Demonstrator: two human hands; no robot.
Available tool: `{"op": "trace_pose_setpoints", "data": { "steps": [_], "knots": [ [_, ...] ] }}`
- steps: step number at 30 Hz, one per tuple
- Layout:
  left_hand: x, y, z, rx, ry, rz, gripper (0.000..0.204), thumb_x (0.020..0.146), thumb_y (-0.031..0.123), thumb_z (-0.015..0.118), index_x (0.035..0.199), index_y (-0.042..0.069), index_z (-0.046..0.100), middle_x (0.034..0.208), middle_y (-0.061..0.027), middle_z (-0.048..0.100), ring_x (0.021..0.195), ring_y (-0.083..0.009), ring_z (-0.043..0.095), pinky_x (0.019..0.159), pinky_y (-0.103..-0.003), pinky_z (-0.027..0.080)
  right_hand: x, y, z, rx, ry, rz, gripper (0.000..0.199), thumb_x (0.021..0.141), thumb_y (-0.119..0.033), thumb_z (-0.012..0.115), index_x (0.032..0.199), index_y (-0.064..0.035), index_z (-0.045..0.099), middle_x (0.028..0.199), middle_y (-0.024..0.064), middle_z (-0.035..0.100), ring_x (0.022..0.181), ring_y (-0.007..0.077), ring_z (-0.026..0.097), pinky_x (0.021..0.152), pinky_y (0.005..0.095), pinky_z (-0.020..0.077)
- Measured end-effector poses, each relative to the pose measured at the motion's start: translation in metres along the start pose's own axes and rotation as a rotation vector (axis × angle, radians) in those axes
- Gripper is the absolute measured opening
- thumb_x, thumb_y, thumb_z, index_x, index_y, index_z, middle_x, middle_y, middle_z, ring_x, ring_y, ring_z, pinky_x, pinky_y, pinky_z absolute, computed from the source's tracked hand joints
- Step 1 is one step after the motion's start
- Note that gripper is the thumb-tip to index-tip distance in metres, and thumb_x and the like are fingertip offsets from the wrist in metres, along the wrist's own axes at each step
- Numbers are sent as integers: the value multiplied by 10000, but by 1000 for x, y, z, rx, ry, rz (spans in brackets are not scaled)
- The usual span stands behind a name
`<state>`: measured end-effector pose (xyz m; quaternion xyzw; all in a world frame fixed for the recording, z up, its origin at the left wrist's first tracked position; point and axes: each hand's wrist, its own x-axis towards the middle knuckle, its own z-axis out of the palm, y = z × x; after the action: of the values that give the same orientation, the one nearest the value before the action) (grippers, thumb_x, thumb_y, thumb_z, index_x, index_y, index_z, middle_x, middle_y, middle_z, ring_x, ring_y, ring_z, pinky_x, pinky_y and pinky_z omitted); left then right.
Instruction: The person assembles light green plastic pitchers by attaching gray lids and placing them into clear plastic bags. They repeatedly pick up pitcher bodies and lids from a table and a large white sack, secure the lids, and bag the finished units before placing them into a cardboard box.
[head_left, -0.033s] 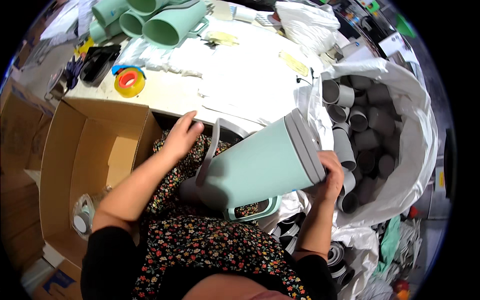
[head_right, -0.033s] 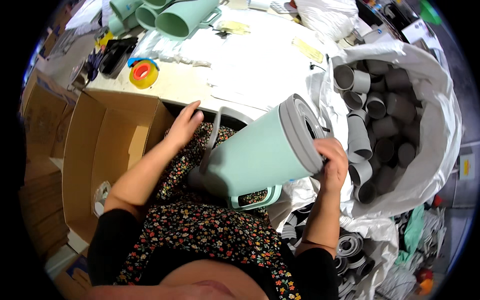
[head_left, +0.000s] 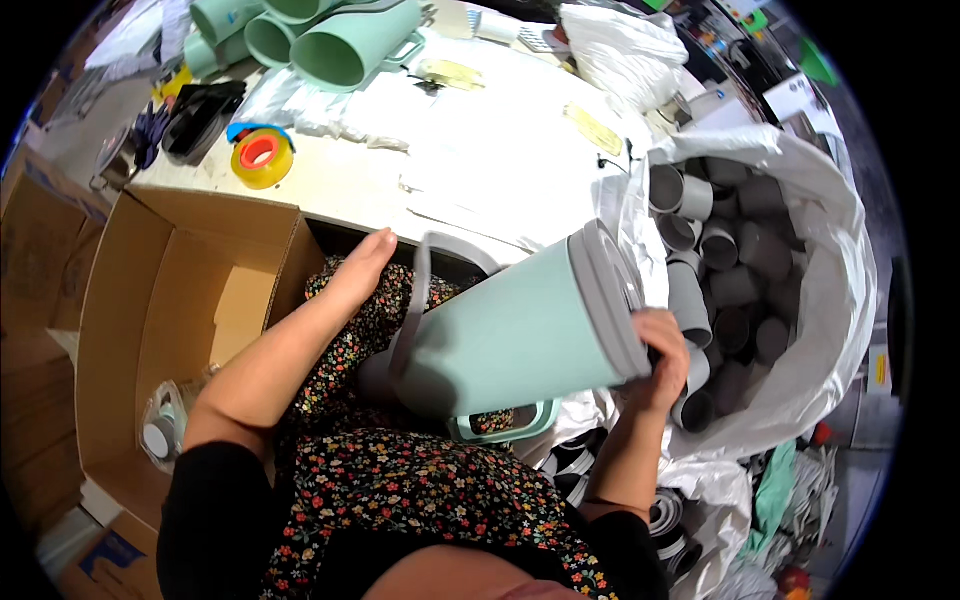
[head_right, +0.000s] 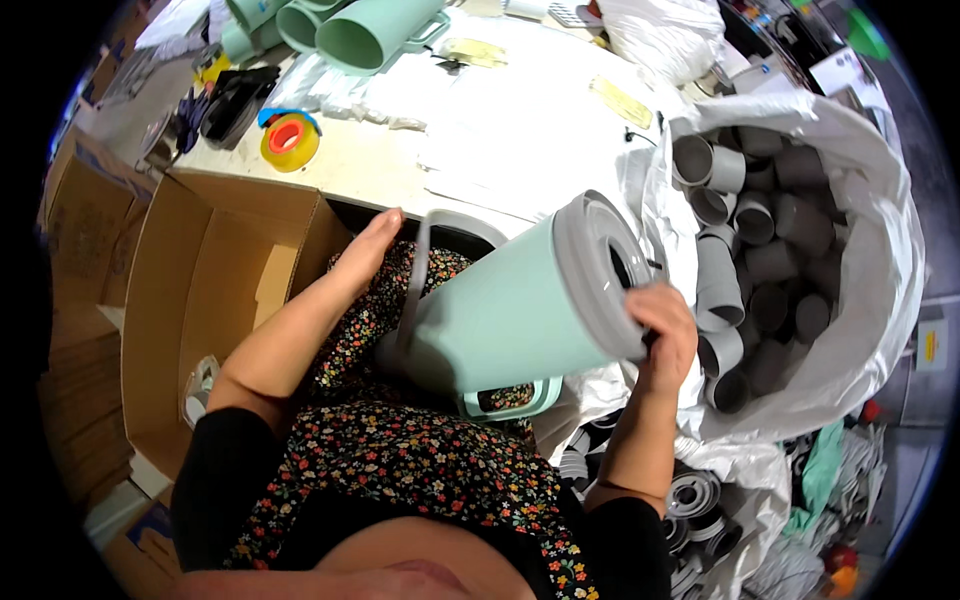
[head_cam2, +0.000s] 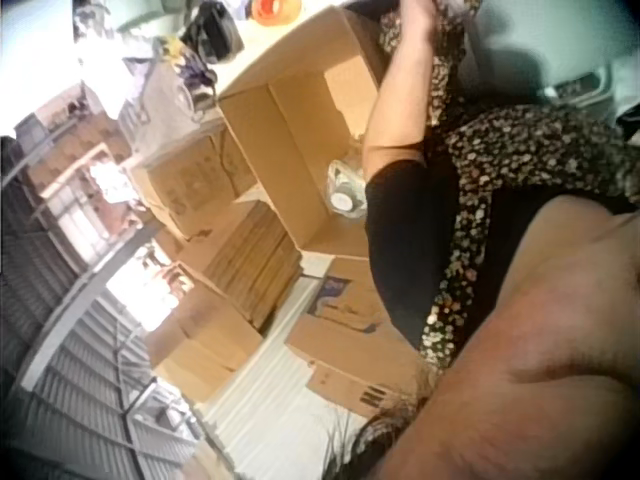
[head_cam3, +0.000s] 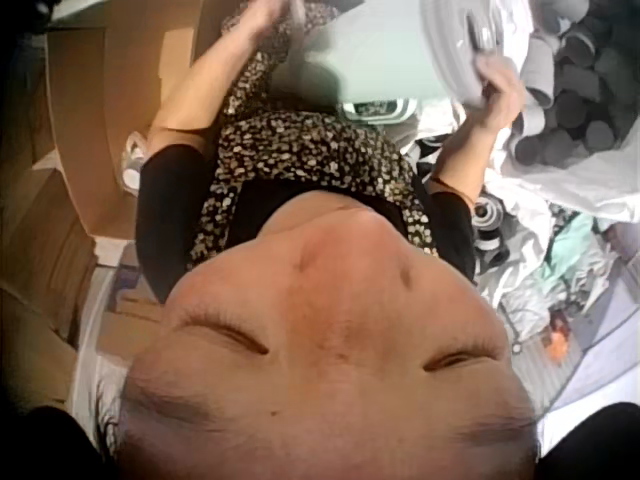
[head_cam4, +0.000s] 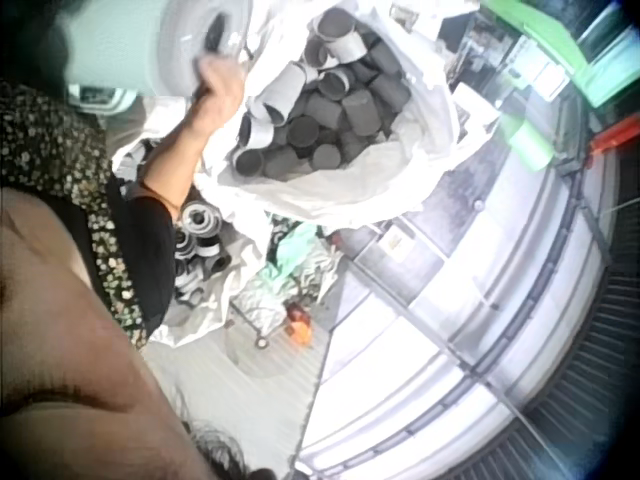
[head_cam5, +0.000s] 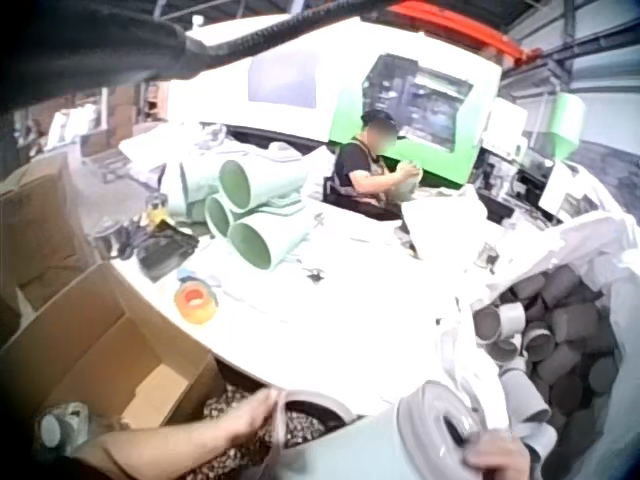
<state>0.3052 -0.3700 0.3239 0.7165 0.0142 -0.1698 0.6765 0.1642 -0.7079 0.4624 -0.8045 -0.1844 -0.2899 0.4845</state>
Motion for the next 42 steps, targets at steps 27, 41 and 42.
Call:
{"op": "trace_pose_setpoints", "data": {
  "steps": [27,41,42],
  "knots": [
    [-24,53,74,-338,-478,32,391,863,245,613,1150,9,489,1003,-42,538,886,-88,520,792,-245,438,31,117,126,680,-202,479,61,879,-64,544,866,-5,536,913,49,549,864,123,492,849,249,364],
    [-6,118,128,-321,-517,182,51,860,41,572,847,49,522,1007,-35,510,895,-96,461,823,-246,389,2,107,117,1016,370,498,159,900,-167,568,928,-11,553,969,61,577,862,138,559,784,258,467],
    [-4,116,129,-192,-491,248,56,858,39,575,859,48,519,1002,-34,511,891,-96,466,823,-244,392,1,110,118,950,297,461,153,900,-154,567,927,-4,561,976,60,574,854,133,555,778,253,462]
  ]
}}
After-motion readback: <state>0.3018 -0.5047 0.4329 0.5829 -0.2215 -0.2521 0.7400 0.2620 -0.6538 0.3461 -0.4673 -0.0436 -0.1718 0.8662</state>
